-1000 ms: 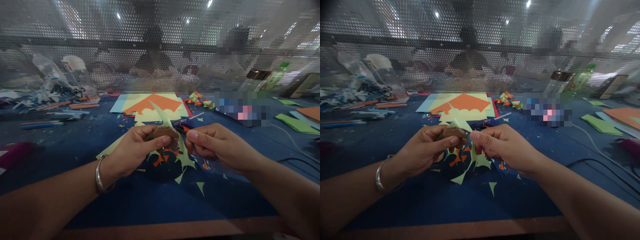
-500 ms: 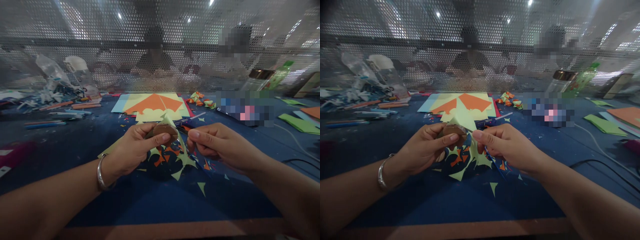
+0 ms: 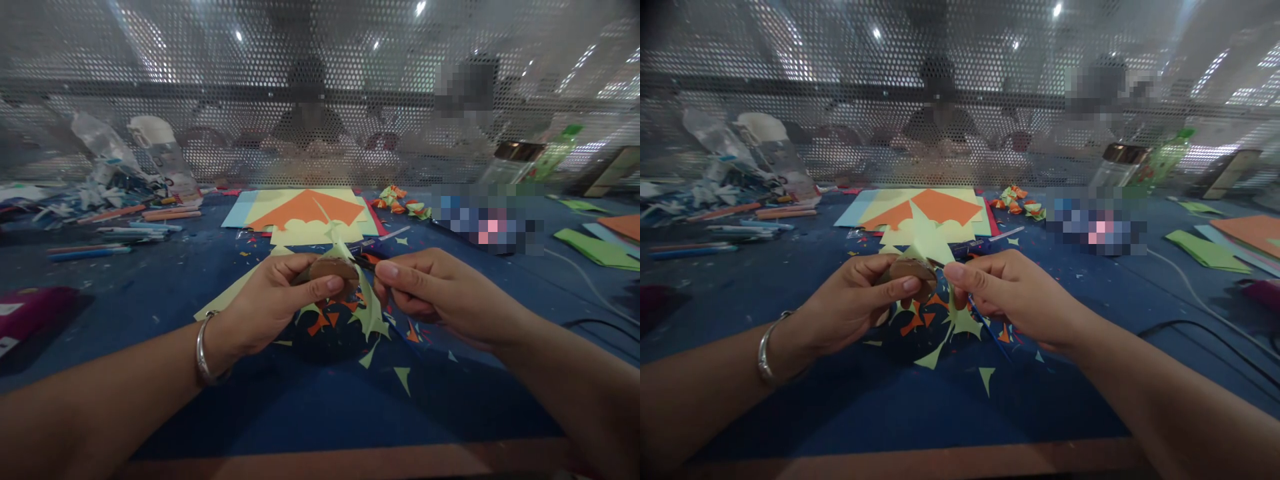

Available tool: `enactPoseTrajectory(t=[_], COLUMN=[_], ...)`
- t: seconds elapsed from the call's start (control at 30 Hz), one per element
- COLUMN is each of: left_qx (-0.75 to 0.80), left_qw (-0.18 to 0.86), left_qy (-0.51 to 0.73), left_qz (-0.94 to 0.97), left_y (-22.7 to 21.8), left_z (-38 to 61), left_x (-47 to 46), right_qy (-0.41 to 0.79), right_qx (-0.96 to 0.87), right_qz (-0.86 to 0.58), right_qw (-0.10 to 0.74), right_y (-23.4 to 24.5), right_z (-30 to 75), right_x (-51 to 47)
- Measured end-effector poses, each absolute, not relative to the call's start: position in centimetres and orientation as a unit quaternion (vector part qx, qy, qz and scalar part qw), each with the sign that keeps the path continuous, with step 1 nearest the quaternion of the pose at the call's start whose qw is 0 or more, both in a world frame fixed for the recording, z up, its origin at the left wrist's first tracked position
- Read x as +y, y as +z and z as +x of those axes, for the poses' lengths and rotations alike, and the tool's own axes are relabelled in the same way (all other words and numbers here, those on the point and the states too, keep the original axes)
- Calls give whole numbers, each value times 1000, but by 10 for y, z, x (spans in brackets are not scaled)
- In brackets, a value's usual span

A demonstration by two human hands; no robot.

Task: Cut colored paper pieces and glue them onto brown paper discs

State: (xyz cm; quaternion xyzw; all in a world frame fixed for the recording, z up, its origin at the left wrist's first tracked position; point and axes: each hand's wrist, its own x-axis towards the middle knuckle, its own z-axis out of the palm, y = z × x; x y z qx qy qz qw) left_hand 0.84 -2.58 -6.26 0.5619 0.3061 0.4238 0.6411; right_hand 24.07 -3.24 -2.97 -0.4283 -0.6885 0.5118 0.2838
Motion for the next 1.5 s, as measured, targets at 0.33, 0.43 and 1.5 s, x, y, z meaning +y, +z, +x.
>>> enactPoseTrajectory(t=[0.33, 0.43, 1.5], left_qx=[328, 326, 278], left_qw=[599, 594, 638], left_qy=[444, 443, 404], left_qz=[580, 587, 593], left_y=[-59, -58, -57], left_z=[9, 9, 14], left_x=[-24, -24, -31], right_qy=[516, 512, 482], right_qx=[-694, -696, -721], right_qz=[-417, -420, -416], right_qw=[280, 277, 274], right_y=[-31, -31, -32], right_z=[242, 242, 237], right_x=[-32, -32, -34])
